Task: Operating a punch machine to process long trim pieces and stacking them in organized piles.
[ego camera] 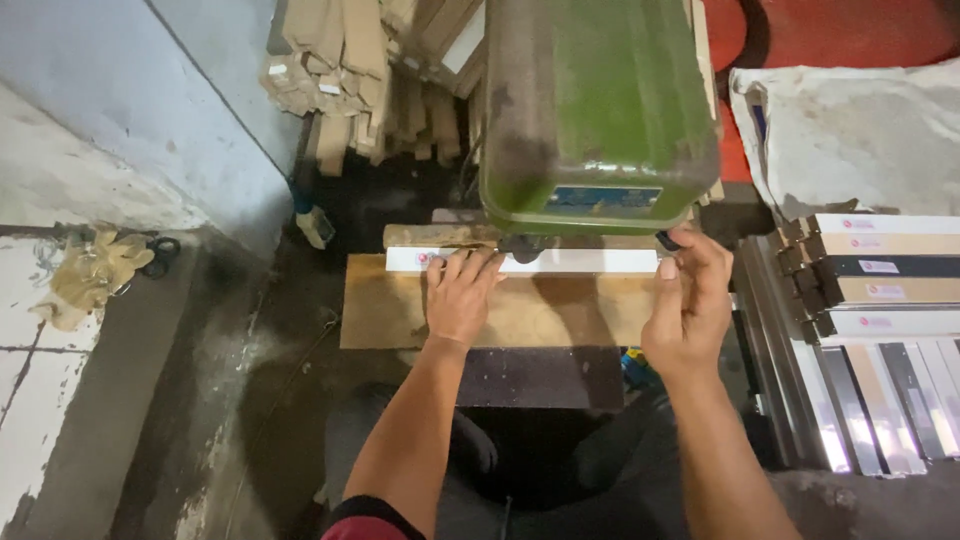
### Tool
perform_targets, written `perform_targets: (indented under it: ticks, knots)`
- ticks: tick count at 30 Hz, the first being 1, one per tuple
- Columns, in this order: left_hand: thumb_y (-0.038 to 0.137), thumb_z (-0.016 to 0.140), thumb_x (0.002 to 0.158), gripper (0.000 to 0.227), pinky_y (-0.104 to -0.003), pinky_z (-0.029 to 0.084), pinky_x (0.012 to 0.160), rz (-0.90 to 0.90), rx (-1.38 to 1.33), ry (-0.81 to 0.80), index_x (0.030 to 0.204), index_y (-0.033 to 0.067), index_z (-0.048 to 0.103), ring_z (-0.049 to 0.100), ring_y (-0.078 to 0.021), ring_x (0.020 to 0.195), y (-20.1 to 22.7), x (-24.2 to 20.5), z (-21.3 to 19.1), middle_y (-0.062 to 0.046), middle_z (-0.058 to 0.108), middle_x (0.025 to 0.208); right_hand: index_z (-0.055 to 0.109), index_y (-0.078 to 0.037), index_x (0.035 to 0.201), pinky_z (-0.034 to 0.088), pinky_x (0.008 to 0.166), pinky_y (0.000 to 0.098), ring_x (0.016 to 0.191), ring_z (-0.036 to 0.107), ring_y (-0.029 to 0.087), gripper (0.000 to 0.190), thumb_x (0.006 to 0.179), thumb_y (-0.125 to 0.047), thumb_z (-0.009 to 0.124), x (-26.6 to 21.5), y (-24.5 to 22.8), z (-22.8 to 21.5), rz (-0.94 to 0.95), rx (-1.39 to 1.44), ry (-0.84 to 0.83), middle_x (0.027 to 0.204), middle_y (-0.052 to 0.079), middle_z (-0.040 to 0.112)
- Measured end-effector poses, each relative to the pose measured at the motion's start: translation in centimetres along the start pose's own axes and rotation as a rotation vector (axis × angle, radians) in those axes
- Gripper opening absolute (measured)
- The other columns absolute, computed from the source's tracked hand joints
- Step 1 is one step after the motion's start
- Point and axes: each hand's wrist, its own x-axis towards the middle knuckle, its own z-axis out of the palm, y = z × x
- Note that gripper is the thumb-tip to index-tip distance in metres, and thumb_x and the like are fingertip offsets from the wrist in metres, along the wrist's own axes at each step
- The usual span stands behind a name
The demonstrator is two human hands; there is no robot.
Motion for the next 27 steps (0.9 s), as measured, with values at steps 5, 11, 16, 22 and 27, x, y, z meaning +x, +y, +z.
perform_targets:
  ticks: [5,11,16,22,27]
  knots:
    - [0.04,0.054,0.106,0.026,-0.041,0.034,0.096,0.006,0.004,0.042,0.124,0.0264,0.068,0.055,-0.0177,0.111,0.3,0.1,-0.3,0.005,0.063,0.116,0.057,0.004,0.129,0.043,0.102,0.0376,0.112,0.051,0.029,0.024,0.111,-0.007,0.047,0.0,-1.1,0.2,0.017,0.005,0.014,0.118,0.013,0.054]
    - [0.041,0.052,0.105,0.026,-0.042,0.033,0.1,-0.002,0.018,0.028,0.126,0.0298,0.065,0.054,-0.0165,0.114,0.1,-0.4,0.6,0.008,0.062,0.117,0.055,0.004,0.132,0.046,0.101,0.0406,0.113,0.053,0.031,0.023,0.111,-0.004,0.049,-0.5,-0.2,0.4,0.033,0.011,0.018,0.12,0.015,0.054]
    - [0.041,0.05,0.107,0.028,-0.04,0.033,0.097,-0.006,-0.068,-0.008,0.125,0.0289,0.068,0.054,-0.0145,0.111,-0.3,-0.2,0.6,0.008,0.064,0.112,0.06,0.005,0.124,0.047,0.1,0.0407,0.117,0.055,0.036,0.017,0.11,-0.002,0.053,0.9,-1.0,0.1,-0.049,-0.091,0.022,0.116,0.014,0.057]
    - [0.038,0.051,0.106,0.027,-0.039,0.033,0.096,0.0,-0.11,-0.019,0.122,0.0258,0.07,0.055,-0.0146,0.106,-0.4,-0.2,1.1,0.008,0.065,0.11,0.062,0.006,0.12,0.05,0.095,0.0433,0.11,0.055,0.036,0.013,0.111,-0.003,0.057,3.6,0.9,-1.4,-0.171,-0.222,-0.042,0.115,0.017,0.062]
    - [0.024,0.063,0.096,0.025,-0.042,0.035,0.093,0.033,-0.055,-0.018,0.119,0.0247,0.072,0.055,-0.018,0.104,-0.2,0.4,-0.1,0.008,0.065,0.112,0.059,0.006,0.124,0.051,0.089,0.0463,0.108,0.057,0.039,0.019,0.112,-0.009,0.057,6.4,0.7,-1.3,-0.204,-0.237,-0.014,0.116,0.022,0.059]
